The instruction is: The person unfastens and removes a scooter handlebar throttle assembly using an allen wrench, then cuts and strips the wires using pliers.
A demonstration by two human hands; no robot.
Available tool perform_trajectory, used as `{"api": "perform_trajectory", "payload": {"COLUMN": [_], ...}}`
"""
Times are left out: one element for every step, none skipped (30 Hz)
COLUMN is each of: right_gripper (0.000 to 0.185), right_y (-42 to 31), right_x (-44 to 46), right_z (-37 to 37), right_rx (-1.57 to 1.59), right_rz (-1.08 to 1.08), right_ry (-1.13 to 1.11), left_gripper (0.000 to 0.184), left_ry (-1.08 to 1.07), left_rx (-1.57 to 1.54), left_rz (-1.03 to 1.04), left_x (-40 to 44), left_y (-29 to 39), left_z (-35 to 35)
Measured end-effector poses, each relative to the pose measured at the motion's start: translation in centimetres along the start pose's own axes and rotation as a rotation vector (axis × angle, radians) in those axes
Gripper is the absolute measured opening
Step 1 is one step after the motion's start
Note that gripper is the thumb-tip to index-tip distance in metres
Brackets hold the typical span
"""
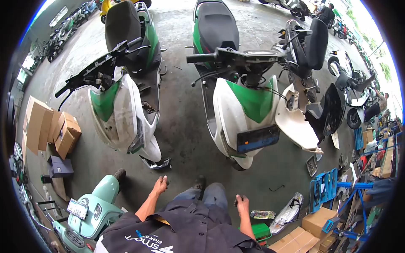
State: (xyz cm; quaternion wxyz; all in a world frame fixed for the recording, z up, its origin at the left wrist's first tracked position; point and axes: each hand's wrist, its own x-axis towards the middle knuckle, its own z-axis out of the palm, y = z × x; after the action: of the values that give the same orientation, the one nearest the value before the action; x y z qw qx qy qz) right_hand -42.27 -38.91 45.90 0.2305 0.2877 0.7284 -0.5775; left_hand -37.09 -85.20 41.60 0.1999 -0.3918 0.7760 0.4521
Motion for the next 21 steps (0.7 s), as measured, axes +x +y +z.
{"api": "perform_trajectory", "payload": {"right_gripper": [0.023,0.022,0.022,0.022,0.022,0.022,0.023,0.024,0.024,0.025,0.026,0.027,0.027,0.031,0.036,0.036,0.039,0.043,0.043,0.045,0.047], "right_y": [-1.4,-1.9,-2.5,-2.4,-2.4,-2.5,-2.8,-3.0,-3.5,-4.8,-6.5,-7.2,-9.9,-11.9,-14.4,-16.8,-18.7,-19.9,-19.1,-16.8,-15.7], "right_x": [1.2,2.5,3.7,5.2,6.6,7.8,8.7,9.6,10.2,11.2,12.7,14.0,15.5,16.3,17.2,17.4,16.9,16.7,17.0,17.5,18.1], "right_z": [0.4,0.4,0.6,0.7,0.9,1.4,2.0,2.6,3.7,4.9,6.1,7.3,10.8,12.0,12.2,12.7,14.0,14.6,14.5,15.1,16.1], "right_rx": [0.053,0.083,0.116,0.111,0.118,0.066,0.015,-0.036,-0.023,-0.009,0.001,-0.205,-0.162,-0.155,-0.161,-0.164,-0.151,-0.136,-0.133,-0.151,-0.167], "right_rz": [0.048,0.090,0.131,0.190,0.190,0.273,0.365,0.364,0.380,0.388,0.390,0.215,0.243,0.218,0.179,0.186,0.260,0.333,0.336,0.112,-0.104], "right_ry": [0.014,0.023,0.034,0.043,0.039,0.051,0.063,0.069,0.068,0.098,0.129,0.171,0.168,0.091,0.022,0.044,0.093,0.142,0.168,0.212,0.255], "left_gripper": [0.058,0.058,0.058,0.058,0.057,0.057,0.057,0.057,0.056,0.056,0.056,0.055,0.054,0.054,0.055,0.055,0.055,0.055,0.055,0.054,0.053], "left_ry": [-0.078,-0.072,-0.094,-0.115,-0.096,-0.072,-0.051,-0.054,-0.045,-0.031,-0.027,0.051,0.124,0.118,0.109,0.107,0.115,0.065,0.004,-0.038,0.004], "left_rx": [0.006,0.007,-0.041,-0.087,-0.087,-0.103,-0.112,-0.092,-0.138,-0.190,-0.184,-0.030,0.169,0.156,0.122,0.114,0.105,0.080,0.056,0.000,0.004], "left_rz": [-0.181,-0.188,-0.252,-0.313,-0.296,-0.290,-0.290,-0.299,-0.301,-0.290,-0.279,-0.146,-0.009,0.024,0.058,0.112,0.165,0.168,0.179,0.215,0.317], "left_x": [0.3,0.7,1.5,2.4,3.6,4.8,5.5,6.1,7.3,9.5,11.8,14.0,17.2,19.3,21.3,23.6,25.6,27.1,29.1,30.6,32.0], "left_y": [0.2,0.6,0.7,0.8,1.1,2.3,3.5,4.6,6.5,8.8,11.5,14.1,17.6,19.8,22.6,23.5,23.6,25.5,29.0,32.3,35.1], "left_z": [-0.6,-1.1,-1.4,-1.6,-1.7,-2.1,-2.6,-3.1,-3.9,-4.4,-4.5,-4.6,-7.4,-8.6,-9.1,-8.7,-8.6,-9.7,-10.8,-11.5,-11.8]}}
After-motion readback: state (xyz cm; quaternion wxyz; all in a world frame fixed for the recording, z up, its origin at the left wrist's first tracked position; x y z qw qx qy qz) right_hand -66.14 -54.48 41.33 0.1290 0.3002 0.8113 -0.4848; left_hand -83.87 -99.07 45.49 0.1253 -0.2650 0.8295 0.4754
